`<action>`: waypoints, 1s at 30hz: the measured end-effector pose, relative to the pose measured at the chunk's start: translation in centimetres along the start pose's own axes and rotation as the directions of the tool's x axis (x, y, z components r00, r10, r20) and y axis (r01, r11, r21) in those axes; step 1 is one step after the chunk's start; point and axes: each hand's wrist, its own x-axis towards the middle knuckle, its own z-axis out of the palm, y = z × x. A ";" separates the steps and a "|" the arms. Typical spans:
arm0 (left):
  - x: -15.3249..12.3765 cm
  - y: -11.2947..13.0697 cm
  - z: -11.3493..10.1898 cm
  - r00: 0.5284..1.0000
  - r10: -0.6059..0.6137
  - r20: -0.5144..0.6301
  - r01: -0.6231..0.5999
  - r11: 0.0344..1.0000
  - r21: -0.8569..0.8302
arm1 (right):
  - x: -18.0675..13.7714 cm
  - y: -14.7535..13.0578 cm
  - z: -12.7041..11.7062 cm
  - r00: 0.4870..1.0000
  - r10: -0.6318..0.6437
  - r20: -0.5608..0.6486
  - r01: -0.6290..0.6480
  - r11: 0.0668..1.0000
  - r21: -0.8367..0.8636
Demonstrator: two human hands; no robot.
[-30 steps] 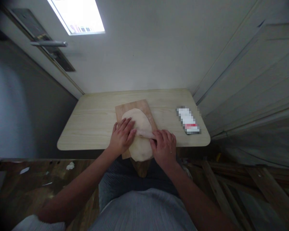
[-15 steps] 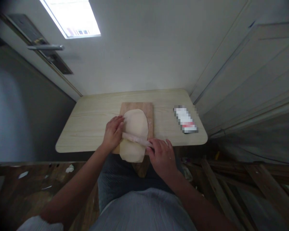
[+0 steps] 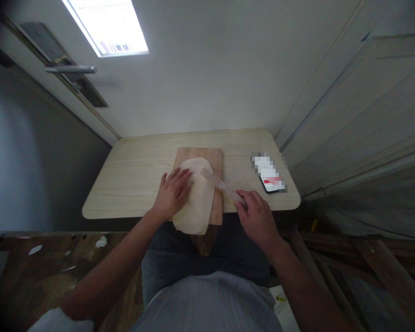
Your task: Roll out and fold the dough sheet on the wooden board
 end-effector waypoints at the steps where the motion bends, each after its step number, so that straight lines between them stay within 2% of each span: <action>1: -0.1 0.2 0.1 0.999 0.038 0.033 -0.039 0.999 0.027 | 0.2 0.2 -0.1 1.000 0.013 -0.017 -0.013 1.000 0.000; 4: -0.6 0.7 0.3 0.993 0.080 0.087 -0.086 0.994 0.069 | 0.8 0.2 0.0 1.000 0.023 -0.011 -0.023 1.000 0.013; 10: -1.7 0.9 0.0 0.991 0.080 0.103 -0.089 0.993 0.079 | 1.1 -0.8 1.3 0.999 -0.011 0.050 0.010 1.000 0.027; 17: -3.4 1.1 -0.7 0.999 -0.003 0.044 0.000 0.998 0.065 | 1.0 -1.7 1.7 0.996 -0.030 0.084 0.029 0.999 0.020; 25: -3.9 -0.8 -1.1 0.999 -0.045 0.001 0.045 0.996 0.072 | 1.4 -2.2 0.9 0.982 -0.084 0.171 0.085 0.996 0.002; 30: -3.9 -2.1 -1.5 0.996 -0.089 0.029 0.086 0.992 0.095 | 1.7 -2.5 0.6 0.962 -0.130 0.242 0.133 0.991 0.002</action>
